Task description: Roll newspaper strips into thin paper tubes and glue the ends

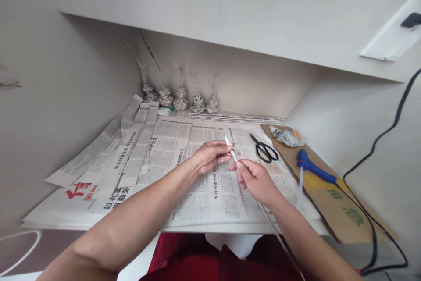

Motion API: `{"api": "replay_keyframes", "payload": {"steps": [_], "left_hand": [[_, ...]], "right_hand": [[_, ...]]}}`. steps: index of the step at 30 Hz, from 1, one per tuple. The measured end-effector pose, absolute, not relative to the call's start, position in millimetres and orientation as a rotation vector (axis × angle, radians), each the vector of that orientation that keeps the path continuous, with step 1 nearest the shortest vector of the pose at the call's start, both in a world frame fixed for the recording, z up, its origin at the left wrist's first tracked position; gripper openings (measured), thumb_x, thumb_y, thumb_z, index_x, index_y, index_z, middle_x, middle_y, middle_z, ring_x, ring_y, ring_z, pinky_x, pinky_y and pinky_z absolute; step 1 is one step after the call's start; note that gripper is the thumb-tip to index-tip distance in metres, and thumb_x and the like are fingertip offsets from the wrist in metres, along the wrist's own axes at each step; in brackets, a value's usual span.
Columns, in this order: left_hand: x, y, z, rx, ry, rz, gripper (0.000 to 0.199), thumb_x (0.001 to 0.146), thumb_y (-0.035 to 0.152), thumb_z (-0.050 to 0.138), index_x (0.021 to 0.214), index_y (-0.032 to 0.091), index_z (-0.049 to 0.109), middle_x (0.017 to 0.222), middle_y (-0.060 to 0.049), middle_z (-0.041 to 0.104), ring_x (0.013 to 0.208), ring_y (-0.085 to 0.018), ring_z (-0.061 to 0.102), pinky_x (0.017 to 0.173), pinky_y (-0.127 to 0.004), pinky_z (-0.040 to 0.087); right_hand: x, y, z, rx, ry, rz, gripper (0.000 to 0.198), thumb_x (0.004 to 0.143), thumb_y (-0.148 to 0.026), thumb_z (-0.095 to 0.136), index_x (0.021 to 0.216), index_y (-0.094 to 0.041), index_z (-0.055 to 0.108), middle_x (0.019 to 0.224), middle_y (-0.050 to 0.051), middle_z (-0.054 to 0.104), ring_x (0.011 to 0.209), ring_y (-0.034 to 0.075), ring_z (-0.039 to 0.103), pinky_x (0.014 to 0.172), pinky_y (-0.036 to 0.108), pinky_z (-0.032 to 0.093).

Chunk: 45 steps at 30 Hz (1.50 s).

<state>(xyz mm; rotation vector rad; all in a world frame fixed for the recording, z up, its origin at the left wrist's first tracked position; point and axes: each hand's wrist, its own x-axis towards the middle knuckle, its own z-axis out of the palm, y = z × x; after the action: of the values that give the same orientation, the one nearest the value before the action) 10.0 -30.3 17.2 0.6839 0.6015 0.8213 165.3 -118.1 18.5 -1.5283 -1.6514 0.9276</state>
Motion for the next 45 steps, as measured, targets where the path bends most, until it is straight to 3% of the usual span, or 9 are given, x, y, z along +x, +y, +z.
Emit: {"api": "replay_keyframes", "payload": {"steps": [10, 17, 23, 30, 35, 41, 45], "left_hand": [[8, -30, 16, 0.718, 0.538, 0.783, 0.014, 0.068, 0.010, 0.074, 0.079, 0.009, 0.065, 0.073, -0.004, 0.066, 0.065, -0.008, 0.064, 0.061, -0.014, 0.054], [8, -29, 14, 0.650, 0.522, 0.798, 0.014, 0.068, 0.007, 0.073, 0.077, 0.009, 0.062, 0.070, -0.002, 0.062, 0.063, -0.007, 0.063, 0.058, -0.012, 0.053], [10, -29, 10, 0.622, 0.551, 0.832, 0.010, 0.070, 0.004, 0.070, 0.074, 0.009, 0.063, 0.070, -0.002, 0.062, 0.063, -0.007, 0.063, 0.062, -0.014, 0.054], [10, -30, 11, 0.651, 0.480, 0.813, 0.019, 0.076, 0.001, 0.062, 0.092, 0.008, 0.068, 0.083, -0.008, 0.068, 0.076, -0.010, 0.066, 0.076, -0.019, 0.055], [9, -30, 13, 0.659, 0.493, 0.786, 0.018, 0.079, 0.008, 0.063, 0.095, 0.008, 0.069, 0.075, -0.006, 0.067, 0.064, -0.008, 0.064, 0.065, -0.016, 0.056], [8, -28, 13, 0.661, 0.532, 0.837, 0.014, 0.076, 0.008, 0.066, 0.089, 0.007, 0.070, 0.071, -0.005, 0.064, 0.059, -0.007, 0.062, 0.060, -0.014, 0.055], [8, -28, 13, 0.650, 0.549, 0.836, 0.011, 0.073, 0.007, 0.068, 0.084, 0.006, 0.069, 0.072, -0.005, 0.064, 0.060, -0.007, 0.063, 0.060, -0.015, 0.055]], "right_hand": [[171, -117, 22, -1.225, -1.188, 1.621, 0.036, 0.084, -0.051, 0.052, 0.085, -0.016, 0.058, 0.054, -0.006, 0.039, 0.044, 0.008, 0.039, 0.046, 0.023, 0.029], [168, -116, 18, -1.041, -0.928, 1.867, 0.026, 0.084, -0.044, 0.055, 0.085, -0.018, 0.053, 0.051, -0.008, 0.033, 0.042, 0.007, 0.032, 0.044, 0.023, 0.023], [168, -113, 12, -1.026, -0.885, 1.892, 0.025, 0.084, -0.043, 0.054, 0.086, -0.018, 0.052, 0.052, -0.008, 0.032, 0.043, 0.008, 0.030, 0.045, 0.023, 0.022], [172, -111, 10, -0.979, -0.849, 1.875, 0.023, 0.084, -0.041, 0.054, 0.088, -0.018, 0.056, 0.052, -0.007, 0.030, 0.044, 0.008, 0.027, 0.045, 0.022, 0.022], [170, -113, 9, -0.989, -0.859, 1.890, 0.026, 0.085, -0.043, 0.053, 0.088, -0.018, 0.057, 0.052, -0.007, 0.033, 0.043, 0.007, 0.031, 0.045, 0.022, 0.024], [164, -123, 8, -1.276, -1.206, 1.465, 0.034, 0.084, -0.050, 0.053, 0.092, -0.017, 0.059, 0.057, -0.004, 0.046, 0.047, 0.009, 0.043, 0.046, 0.023, 0.033], [164, -127, 9, -1.287, -1.259, 1.442, 0.035, 0.087, -0.049, 0.047, 0.089, -0.017, 0.059, 0.056, -0.004, 0.045, 0.045, 0.008, 0.041, 0.045, 0.023, 0.033]]}}
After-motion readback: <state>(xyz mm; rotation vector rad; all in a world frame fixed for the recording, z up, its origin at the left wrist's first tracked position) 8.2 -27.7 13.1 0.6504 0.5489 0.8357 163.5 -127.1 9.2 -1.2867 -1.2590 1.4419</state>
